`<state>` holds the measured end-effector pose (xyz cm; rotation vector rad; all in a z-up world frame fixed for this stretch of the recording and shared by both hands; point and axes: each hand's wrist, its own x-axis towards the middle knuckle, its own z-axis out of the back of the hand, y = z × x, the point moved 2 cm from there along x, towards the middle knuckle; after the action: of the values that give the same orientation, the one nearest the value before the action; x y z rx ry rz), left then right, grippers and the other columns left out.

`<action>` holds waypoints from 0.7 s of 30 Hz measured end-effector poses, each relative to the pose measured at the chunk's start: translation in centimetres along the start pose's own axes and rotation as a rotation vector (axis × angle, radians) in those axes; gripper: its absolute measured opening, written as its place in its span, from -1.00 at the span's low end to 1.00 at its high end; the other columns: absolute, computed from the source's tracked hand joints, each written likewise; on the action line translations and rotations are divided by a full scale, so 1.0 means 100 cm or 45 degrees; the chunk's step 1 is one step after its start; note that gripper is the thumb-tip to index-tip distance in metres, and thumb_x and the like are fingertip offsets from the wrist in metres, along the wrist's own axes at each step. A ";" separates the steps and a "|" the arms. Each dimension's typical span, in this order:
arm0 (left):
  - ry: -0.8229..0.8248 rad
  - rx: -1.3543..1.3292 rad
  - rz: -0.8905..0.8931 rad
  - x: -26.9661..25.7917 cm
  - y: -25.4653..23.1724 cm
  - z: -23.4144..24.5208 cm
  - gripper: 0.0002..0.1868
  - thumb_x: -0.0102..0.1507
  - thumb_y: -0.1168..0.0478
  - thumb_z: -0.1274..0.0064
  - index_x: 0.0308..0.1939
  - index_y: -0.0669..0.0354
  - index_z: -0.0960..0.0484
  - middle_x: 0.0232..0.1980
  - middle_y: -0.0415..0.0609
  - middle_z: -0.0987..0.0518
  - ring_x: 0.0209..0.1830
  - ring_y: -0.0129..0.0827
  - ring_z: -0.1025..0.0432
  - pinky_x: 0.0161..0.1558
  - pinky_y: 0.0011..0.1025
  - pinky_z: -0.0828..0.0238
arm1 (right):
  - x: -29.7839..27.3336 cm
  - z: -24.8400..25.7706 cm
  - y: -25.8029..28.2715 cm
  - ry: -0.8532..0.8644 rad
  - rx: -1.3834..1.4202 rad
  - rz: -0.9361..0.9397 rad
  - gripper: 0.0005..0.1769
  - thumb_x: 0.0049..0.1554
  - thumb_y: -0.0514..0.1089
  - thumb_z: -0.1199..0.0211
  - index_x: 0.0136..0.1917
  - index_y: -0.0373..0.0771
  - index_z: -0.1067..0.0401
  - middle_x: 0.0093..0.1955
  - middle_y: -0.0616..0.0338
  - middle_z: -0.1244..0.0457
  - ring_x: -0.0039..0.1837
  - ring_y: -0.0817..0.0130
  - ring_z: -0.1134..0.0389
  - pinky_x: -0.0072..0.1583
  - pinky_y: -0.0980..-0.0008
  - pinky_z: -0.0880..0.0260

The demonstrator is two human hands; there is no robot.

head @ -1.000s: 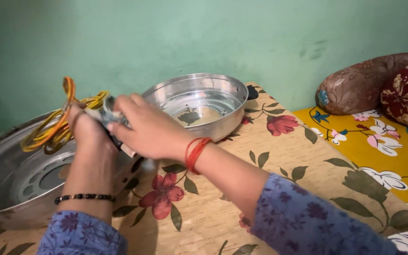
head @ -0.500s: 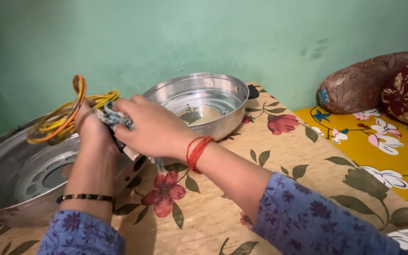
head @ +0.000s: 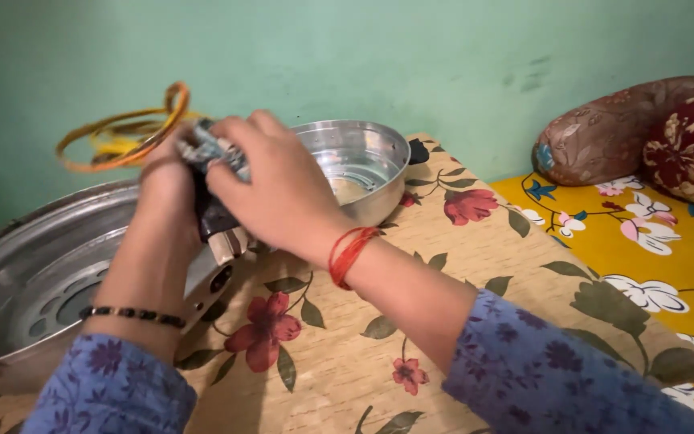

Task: Cleaning a portable gas stove and its metal components using a cloth.

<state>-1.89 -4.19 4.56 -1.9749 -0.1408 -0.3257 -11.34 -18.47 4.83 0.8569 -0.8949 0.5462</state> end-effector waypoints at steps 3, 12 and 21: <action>0.096 0.363 -0.055 0.012 0.000 -0.006 -0.72 0.34 0.10 0.16 -0.10 0.11 -0.63 -0.24 -0.16 -0.61 -0.29 -0.41 -0.50 -0.22 -0.41 -0.48 | 0.000 0.013 -0.003 -0.038 -0.065 -0.007 -0.60 0.15 -0.05 -0.17 0.21 -0.23 -0.42 0.08 0.07 -0.28 0.07 0.17 -0.38 0.06 0.23 -0.42; 0.277 0.819 0.099 0.036 0.004 -0.043 -0.73 0.30 0.13 0.10 -0.20 0.15 -0.69 -0.40 -0.03 -0.57 -0.56 -0.33 -0.38 -0.52 -0.30 -0.31 | -0.014 0.037 -0.021 -0.456 -0.066 0.135 -0.72 0.13 -0.13 -0.22 0.10 -0.28 -0.47 0.05 0.06 -0.28 0.09 0.09 -0.38 0.11 0.19 -0.41; 0.548 1.647 0.318 0.071 0.025 -0.065 -0.61 0.18 -0.07 -0.15 -0.20 0.19 -0.69 -0.31 -0.03 -0.64 -0.41 -0.29 -0.47 -0.36 -0.25 -0.42 | -0.016 0.051 -0.038 -0.551 -0.184 0.004 -0.78 0.11 -0.13 -0.28 0.01 -0.26 -0.49 0.00 0.08 -0.31 0.03 0.11 -0.40 0.05 0.19 -0.40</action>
<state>4.42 -11.51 6.89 -0.6087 0.1534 -0.3531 -11.71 -24.95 3.65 0.8559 -1.3135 0.2956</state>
